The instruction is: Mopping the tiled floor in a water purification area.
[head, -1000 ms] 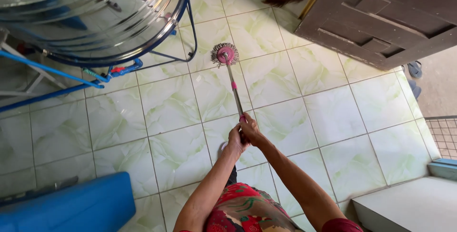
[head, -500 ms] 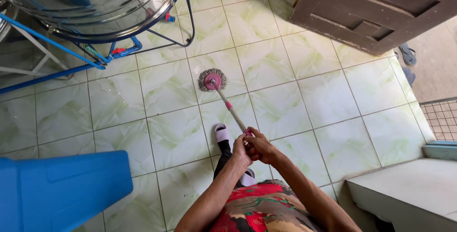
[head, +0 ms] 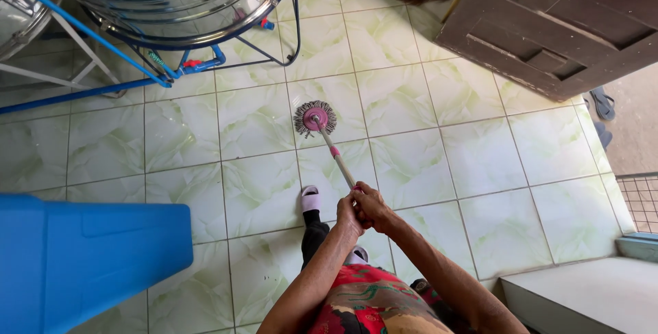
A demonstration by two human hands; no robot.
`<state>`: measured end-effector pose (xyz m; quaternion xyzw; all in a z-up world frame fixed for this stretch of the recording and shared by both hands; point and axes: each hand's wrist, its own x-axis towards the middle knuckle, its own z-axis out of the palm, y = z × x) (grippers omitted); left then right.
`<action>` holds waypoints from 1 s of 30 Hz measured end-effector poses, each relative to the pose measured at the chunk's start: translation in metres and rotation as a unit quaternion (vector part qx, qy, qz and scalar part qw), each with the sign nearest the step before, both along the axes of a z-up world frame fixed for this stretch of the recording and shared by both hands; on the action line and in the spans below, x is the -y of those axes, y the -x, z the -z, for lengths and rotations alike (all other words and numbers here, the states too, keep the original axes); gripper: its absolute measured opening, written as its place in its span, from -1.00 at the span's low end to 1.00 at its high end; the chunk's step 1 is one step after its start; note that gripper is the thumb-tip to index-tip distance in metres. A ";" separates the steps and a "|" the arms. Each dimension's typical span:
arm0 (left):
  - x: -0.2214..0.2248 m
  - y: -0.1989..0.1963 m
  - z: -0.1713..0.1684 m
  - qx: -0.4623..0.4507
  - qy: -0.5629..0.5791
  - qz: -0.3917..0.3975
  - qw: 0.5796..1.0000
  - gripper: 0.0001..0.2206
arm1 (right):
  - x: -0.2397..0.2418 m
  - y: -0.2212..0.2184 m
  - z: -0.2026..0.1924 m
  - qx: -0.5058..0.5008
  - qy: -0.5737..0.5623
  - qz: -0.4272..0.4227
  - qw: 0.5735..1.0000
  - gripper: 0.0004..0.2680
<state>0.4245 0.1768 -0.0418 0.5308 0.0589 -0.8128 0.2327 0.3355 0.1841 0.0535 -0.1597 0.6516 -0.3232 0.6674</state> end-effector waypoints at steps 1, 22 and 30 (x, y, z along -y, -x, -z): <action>0.015 0.000 -0.003 -0.002 0.002 0.002 1.000 -0.76 | 0.014 0.000 -0.005 -0.002 0.002 0.002 1.000 -0.84; 0.230 -0.008 -0.012 -0.103 0.064 -0.028 0.992 -0.71 | 0.228 -0.008 0.024 -0.040 0.035 -0.022 0.998 -0.86; 0.095 -0.025 0.028 -0.103 0.042 -0.091 0.990 -0.70 | 0.103 -0.020 0.057 -0.207 0.106 -0.170 0.958 -0.71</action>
